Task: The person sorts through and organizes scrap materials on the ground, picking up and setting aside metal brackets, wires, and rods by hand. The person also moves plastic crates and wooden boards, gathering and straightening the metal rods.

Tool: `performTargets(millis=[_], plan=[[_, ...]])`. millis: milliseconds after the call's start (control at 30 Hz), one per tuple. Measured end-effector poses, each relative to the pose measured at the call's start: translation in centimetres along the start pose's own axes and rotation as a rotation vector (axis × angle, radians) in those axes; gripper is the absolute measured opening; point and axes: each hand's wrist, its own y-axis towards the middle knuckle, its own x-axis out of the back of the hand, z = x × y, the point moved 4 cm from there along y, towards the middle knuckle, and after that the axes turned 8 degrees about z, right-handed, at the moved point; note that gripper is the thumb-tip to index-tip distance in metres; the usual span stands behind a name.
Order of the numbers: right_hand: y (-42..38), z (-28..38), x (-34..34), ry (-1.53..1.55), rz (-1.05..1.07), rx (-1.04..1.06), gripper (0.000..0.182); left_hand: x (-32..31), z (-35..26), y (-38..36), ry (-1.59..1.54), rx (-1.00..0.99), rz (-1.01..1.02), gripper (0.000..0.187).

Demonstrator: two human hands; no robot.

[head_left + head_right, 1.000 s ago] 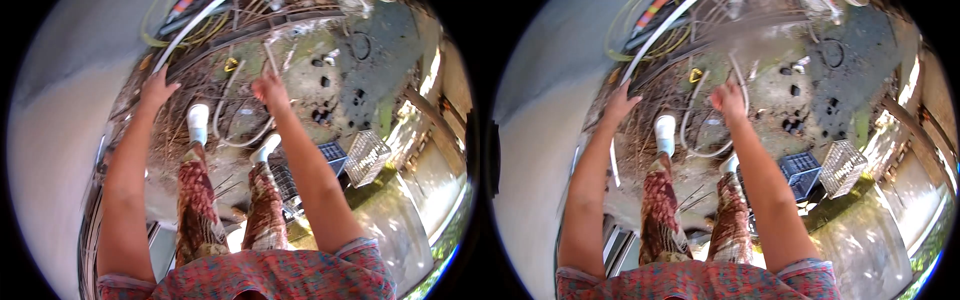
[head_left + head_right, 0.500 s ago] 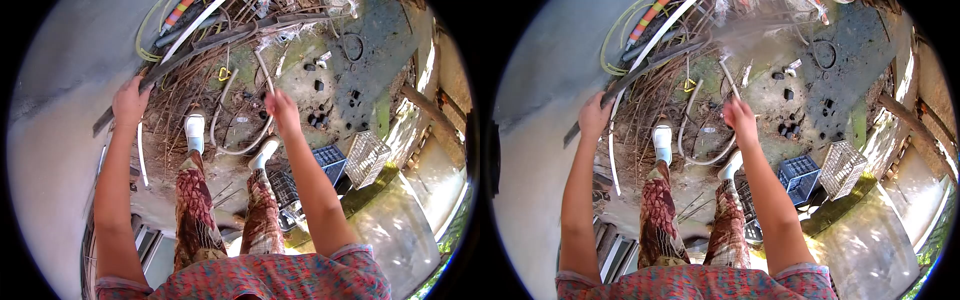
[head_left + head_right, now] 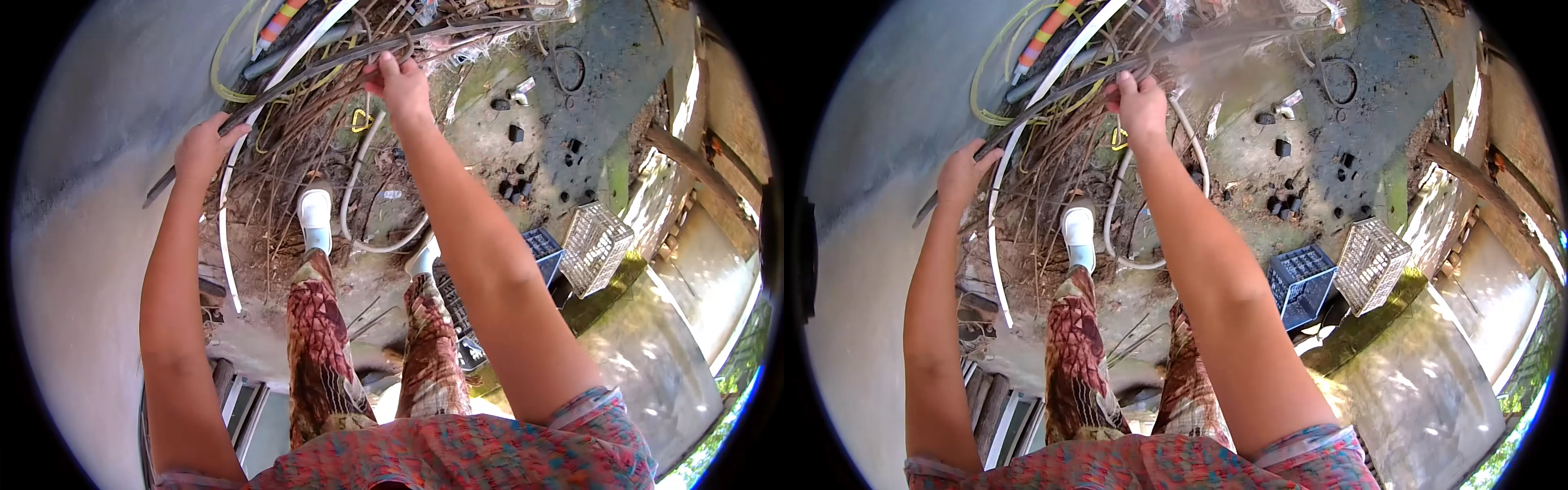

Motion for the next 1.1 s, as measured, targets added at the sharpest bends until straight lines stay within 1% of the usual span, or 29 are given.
performTargets(millis=[67, 133, 200, 233, 267, 300, 333, 367, 400, 433, 467, 500, 533, 567, 600, 633, 667, 733, 767, 800, 867, 900, 933, 967, 1000, 1033, 1067, 1100], plan=[[-1.1, -0.6, -0.6, 0.059, 0.063, 0.050, 0.019, 0.6, 0.1, 0.7, -0.018, -0.034, 0.029, 0.055], [-1.6, -1.0, -0.9, 0.039, 0.050, 0.089, 0.018, 1.4, -0.2, 1.1, -0.033, -0.069, 0.050, 0.051], [-1.6, -2.4, -0.2, 0.140, -0.064, 0.027, 0.019, 3.2, -2.1, -0.2, 0.016, -0.050, 0.098, 0.050], [-1.4, -2.8, 0.6, 0.099, -0.072, -0.072, 0.024, 4.3, -3.4, -1.4, 0.030, -0.064, 0.098, 0.050], [-1.5, -3.2, 1.3, 0.114, -0.086, -0.070, 0.024, 5.8, -4.7, -3.4, 0.071, -0.008, 0.007, 0.052], [-1.9, -3.3, 1.7, 0.049, -0.050, -0.066, 0.029, 7.0, -5.8, -5.5, 0.111, 0.049, -0.087, 0.054], [-2.0, -2.8, 2.6, -0.016, -0.008, -0.057, 0.036, 7.4, -7.2, -7.3, 0.165, 0.051, -0.161, 0.048], [-4.9, -0.5, 2.6, -0.137, -0.003, -0.127, 0.048, 7.5, -7.0, -8.8, 0.190, 0.020, -0.226, 0.047], [-6.9, 0.0, 3.1, -0.065, -0.007, -0.063, 0.051, 7.3, -7.0, -10.2, 0.214, -0.016, -0.288, 0.045], [-8.8, 0.3, 3.9, 0.005, -0.017, -0.001, 0.054, 7.2, -7.0, -11.5, 0.150, -0.027, -0.283, 0.043], [-11.2, 0.6, 5.3, 0.063, -0.081, -0.001, 0.056, 7.0, -7.1, -12.8, 0.085, -0.039, -0.274, 0.041], [-13.9, 1.0, 6.9, 0.110, -0.149, 0.011, 0.054, 7.0, -7.5, -14.2, 0.087, -0.059, -0.274, 0.041], [-16.4, 0.9, 8.9, 0.145, -0.247, 0.030, 0.050, 6.5, -7.6, -15.3, -0.034, -0.015, -0.146, 0.039], [-19.2, 2.0, 11.4, 0.081, -0.357, 0.014, 0.046, 5.8, -8.2, -16.6, -0.152, 0.033, -0.018, 0.037], [-22.0, 2.4, 13.4, -0.020, -0.445, -0.106, 0.042, 5.5, -7.8, -17.9, -0.151, 0.022, -0.022, 0.037], [-24.2, 2.6, 15.6, -0.070, -0.548, 0.011, 0.041, 5.1, -7.4, -19.0, -0.229, -0.057, -0.040, 0.035], [-26.6, 3.5, 17.5, -0.099, -0.604, 0.093, 0.040, 4.8, -7.3, -20.1, -0.307, -0.137, -0.063, 0.034], [-30.4, 3.8, 21.8, -0.163, -0.698, 0.316, 0.042, 4.6, -7.1, -22.4, -0.366, -0.190, -0.098, 0.036], [-31.9, 4.4, 23.4, -0.203, -0.708, 0.389, 0.043, 4.5, -7.1, -23.7, -0.406, -0.240, -0.137, 0.037], [-33.1, 5.9, 24.7, -0.341, -0.673, 0.464, 0.044, 4.7, -7.1, -25.0, -0.443, -0.290, -0.173, 0.039], [-35.3, 8.5, 25.8, -0.324, -0.597, 0.548, 0.045, 4.6, -7.1, -27.8, -0.453, -0.305, -0.189, 0.040], [-36.5, 10.0, 25.4, -0.287, -0.626, 0.560, 0.043, 4.5, -7.2, -29.4, -0.459, -0.310, -0.180, 0.041], [-38.0, 10.2, 25.8, -0.269, -0.629, 0.592, 0.043, 4.5, -7.3, -31.2, -0.463, -0.318, -0.175, 0.042], [-39.1, 10.2, 26.0, -0.186, -0.522, 0.572, 0.040, 4.3, -7.4, -32.9, -0.478, -0.325, -0.149, 0.042], [-40.1, 10.5, 26.1, -0.108, -0.411, 0.558, 0.037, 4.1, -7.3, -34.4, -0.476, -0.344, -0.192, 0.042], [-41.8, 10.5, 26.2, 0.092, -0.419, 0.573, 0.032, 3.9, -6.9, -36.2, -0.523, -0.360, -0.224, 0.040], [-44.0, 10.7, 26.1, 0.107, -0.379, 0.612, 0.029, 3.9, -6.3, -37.9, -0.565, -0.380, -0.252, 0.038], [-46.1, 10.9, 25.9, 0.164, -0.347, 0.646, 0.028, 4.5, -6.1, -39.7, -0.516, -0.468, -0.342, 0.033]])
